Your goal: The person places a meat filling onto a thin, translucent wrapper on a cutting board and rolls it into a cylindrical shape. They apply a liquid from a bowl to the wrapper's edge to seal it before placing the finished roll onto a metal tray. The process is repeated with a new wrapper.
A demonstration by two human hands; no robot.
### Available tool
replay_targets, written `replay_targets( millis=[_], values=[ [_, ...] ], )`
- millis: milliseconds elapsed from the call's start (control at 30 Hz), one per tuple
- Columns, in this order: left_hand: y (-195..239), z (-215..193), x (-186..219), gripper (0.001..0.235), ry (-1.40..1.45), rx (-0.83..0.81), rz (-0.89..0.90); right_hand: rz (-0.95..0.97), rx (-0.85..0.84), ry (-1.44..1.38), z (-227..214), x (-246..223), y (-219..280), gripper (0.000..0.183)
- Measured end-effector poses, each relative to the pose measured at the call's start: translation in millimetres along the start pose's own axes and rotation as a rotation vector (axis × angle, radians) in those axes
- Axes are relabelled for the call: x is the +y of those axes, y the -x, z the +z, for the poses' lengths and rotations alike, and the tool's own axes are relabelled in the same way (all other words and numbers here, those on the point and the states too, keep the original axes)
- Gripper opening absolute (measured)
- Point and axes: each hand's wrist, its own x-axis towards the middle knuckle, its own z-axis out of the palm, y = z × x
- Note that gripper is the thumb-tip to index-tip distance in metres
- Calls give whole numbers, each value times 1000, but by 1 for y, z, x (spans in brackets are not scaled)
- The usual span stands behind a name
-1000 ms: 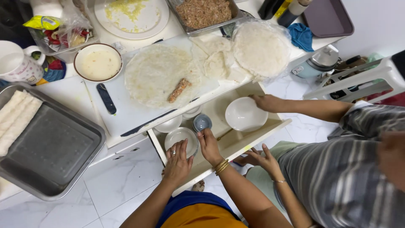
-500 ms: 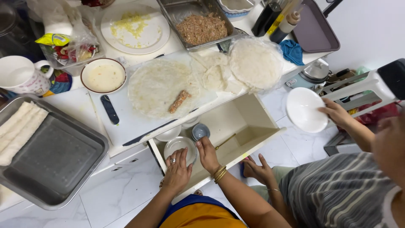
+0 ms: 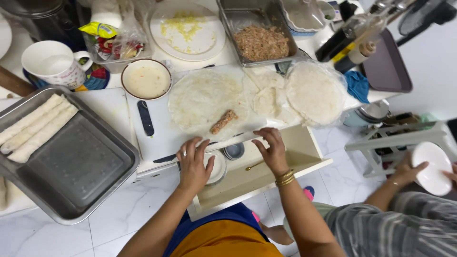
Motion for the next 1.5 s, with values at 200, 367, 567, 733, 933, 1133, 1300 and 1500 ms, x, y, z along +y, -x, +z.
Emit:
replay_targets(
  millis=[200,367,567,733,933,1133,1300,1500],
  values=[
    [-51,21,2,46,-32,-55,-141,-420,-269,24,26,42,-88,35],
    [-72,71,13,42,-142,-46,-241,-664,-490,-137,57,72,-140,41],
    [-88,113,25,30,-285,38,-370,-852,-594,-336,88,108,-157,18],
    [-91,102,42,48,-265,10,-471,-852,-631,-352,70,100,-173,30],
    [-99,109,42,12,-279,187,-434,-803,-607,-502,91,98,-167,9],
    [-91,117,40,35,-263,184,-475,-732,-650,-540,74,87,-175,15],
    [-86,122,36,30,-298,60,-509,-780,-653,-487,86,83,-161,22],
    [-87,119,33,35,-288,4,-511,-772,-655,-451,75,89,-169,16]
  ],
)
